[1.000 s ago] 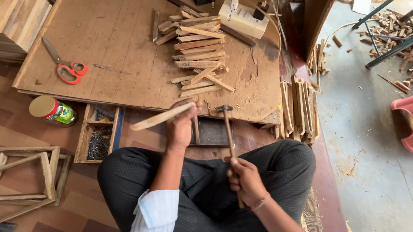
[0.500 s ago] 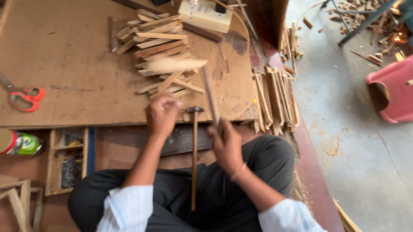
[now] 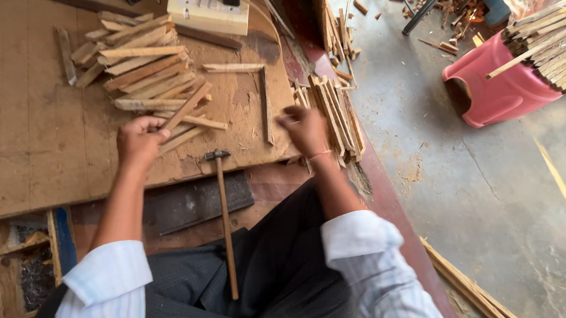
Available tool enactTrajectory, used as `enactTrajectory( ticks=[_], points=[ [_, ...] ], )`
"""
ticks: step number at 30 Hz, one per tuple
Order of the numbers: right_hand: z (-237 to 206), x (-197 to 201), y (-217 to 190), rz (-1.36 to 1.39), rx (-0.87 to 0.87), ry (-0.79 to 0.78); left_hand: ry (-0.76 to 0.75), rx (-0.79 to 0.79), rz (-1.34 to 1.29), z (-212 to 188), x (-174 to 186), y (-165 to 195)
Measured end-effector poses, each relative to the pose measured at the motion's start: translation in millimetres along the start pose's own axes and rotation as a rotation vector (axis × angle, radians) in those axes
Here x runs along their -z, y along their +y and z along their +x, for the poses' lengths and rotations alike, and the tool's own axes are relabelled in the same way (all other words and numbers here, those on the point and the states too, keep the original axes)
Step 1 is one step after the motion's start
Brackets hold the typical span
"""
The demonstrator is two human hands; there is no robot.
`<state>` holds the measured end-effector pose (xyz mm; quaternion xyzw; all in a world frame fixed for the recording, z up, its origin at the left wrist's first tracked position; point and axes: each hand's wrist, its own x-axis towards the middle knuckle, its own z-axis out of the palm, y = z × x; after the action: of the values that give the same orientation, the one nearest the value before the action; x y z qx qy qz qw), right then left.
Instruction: The person sits on the floor and assembles small wooden frames by nailing thin wooden strips together. They use a hammer to drive nails into the wood, repeatedly pick up new strips, and place completed frames aside.
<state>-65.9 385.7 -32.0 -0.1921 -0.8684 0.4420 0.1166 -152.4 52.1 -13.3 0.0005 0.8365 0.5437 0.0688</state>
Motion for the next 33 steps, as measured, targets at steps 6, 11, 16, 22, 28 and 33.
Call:
enactTrajectory(
  ticks=[6,11,16,22,28,33],
  points=[
    [-11,73,68,-0.326,-0.161,-0.143,-0.331,0.125,-0.567,-56,20,-21],
    [-28,72,111,-0.607,0.377,-0.091,-0.377,0.178,-0.876,-100,-1,-42],
    [-32,52,130,-0.703,0.212,-0.072,-0.421,0.154,-1.025,-105,-22,-68],
    [-43,34,142,-0.693,0.298,0.182,-0.337,0.12,-1.053,-104,-33,-90],
    [-58,21,151,-0.628,0.222,-0.041,-0.279,0.146,-0.987,-102,-35,-82],
    [-65,31,135,-0.402,-0.001,0.042,-0.232,0.108,-0.969,-106,-34,-71]
  ],
)
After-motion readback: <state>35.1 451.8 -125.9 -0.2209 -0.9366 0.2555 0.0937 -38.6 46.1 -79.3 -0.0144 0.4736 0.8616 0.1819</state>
